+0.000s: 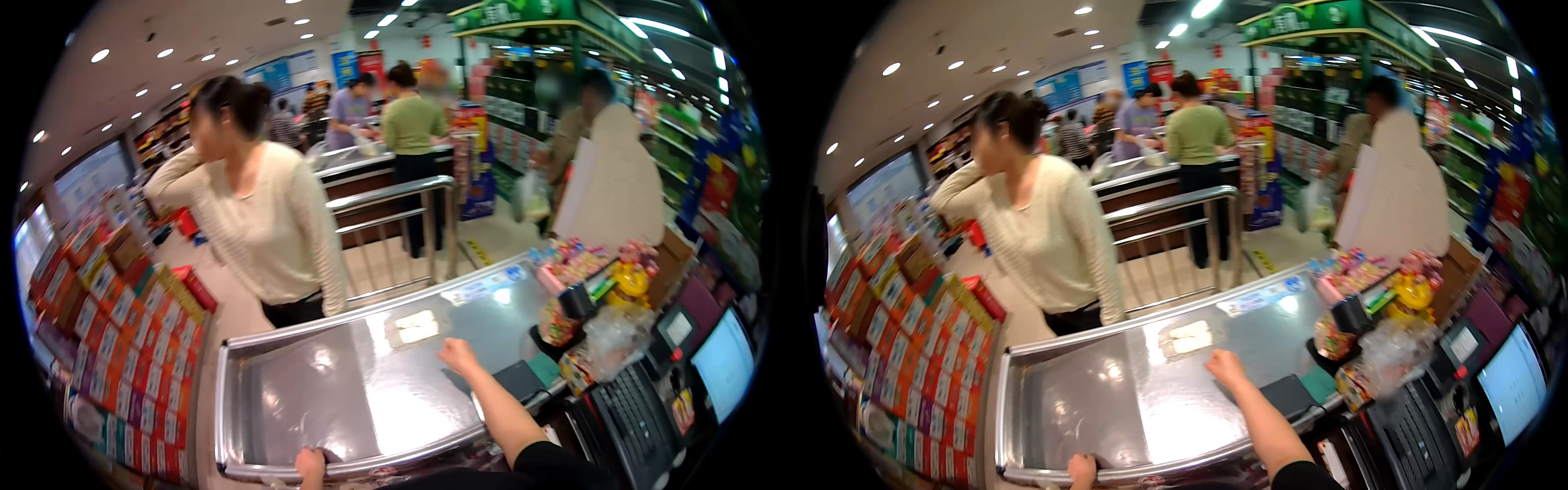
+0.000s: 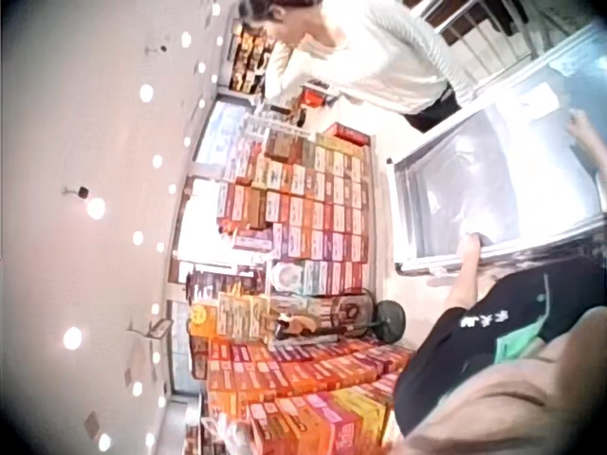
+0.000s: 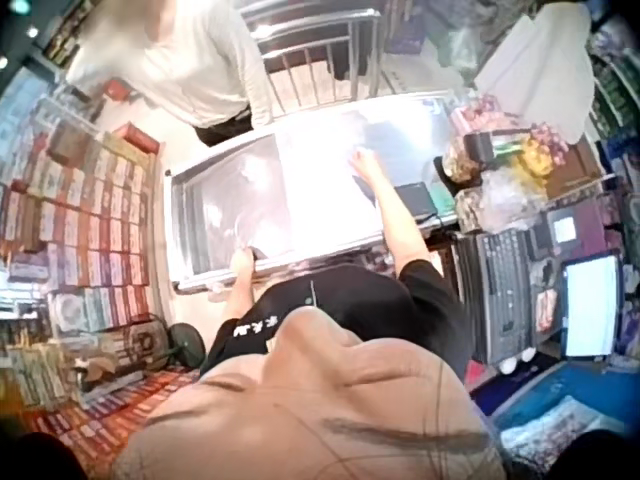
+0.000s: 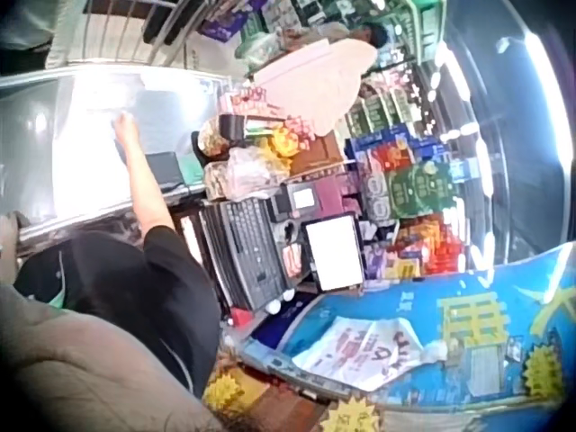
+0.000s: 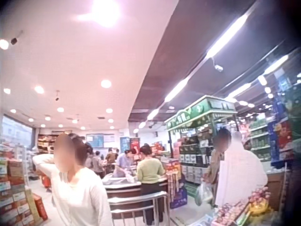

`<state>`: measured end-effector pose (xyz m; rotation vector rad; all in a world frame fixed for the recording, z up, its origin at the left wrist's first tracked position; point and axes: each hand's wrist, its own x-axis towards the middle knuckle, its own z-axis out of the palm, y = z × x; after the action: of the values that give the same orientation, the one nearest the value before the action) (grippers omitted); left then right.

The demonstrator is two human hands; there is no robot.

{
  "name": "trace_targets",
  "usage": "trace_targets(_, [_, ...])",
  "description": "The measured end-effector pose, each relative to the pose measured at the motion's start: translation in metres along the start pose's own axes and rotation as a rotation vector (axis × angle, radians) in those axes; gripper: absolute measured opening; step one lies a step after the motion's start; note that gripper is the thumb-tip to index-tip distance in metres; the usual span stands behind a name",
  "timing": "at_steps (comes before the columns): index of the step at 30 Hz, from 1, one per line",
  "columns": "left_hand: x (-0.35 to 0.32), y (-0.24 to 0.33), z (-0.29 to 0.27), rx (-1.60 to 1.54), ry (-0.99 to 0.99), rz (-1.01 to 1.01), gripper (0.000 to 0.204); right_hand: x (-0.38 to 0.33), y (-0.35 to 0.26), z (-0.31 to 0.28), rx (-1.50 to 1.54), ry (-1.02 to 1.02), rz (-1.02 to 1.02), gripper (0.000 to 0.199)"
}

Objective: The person scans various grocery items including vegetables, fruits, and packaged goods at a checkout counter using a handheld barcode scanner. They place items into plastic bags and handle cash transactions, including giving change from the cash drawer.

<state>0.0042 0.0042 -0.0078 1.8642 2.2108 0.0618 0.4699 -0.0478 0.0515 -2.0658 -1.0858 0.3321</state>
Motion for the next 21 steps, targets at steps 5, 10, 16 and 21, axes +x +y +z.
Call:
trace_targets(5, [0.021, -0.018, 0.035, 0.082, -0.24, 0.034, 0.053, -0.002, 0.0, -0.003, 0.026, -0.011, -0.013, 0.024])
trace_targets(10, [0.018, -0.012, 0.02, 0.075, -0.181, 0.135, 0.055, -0.003, -0.003, -0.008, 0.029, -0.026, 0.033, 0.021])
trace_targets(16, [0.021, -0.025, 0.026, 0.042, -0.1, 0.102, 0.056, -0.007, -0.013, -0.012, 0.042, -0.013, 0.034, 0.025])
trace_targets(21, [0.017, -0.027, 0.025, 0.074, -0.086, 0.095, 0.055, -0.005, -0.007, -0.009, 0.038, -0.037, 0.029, 0.021])
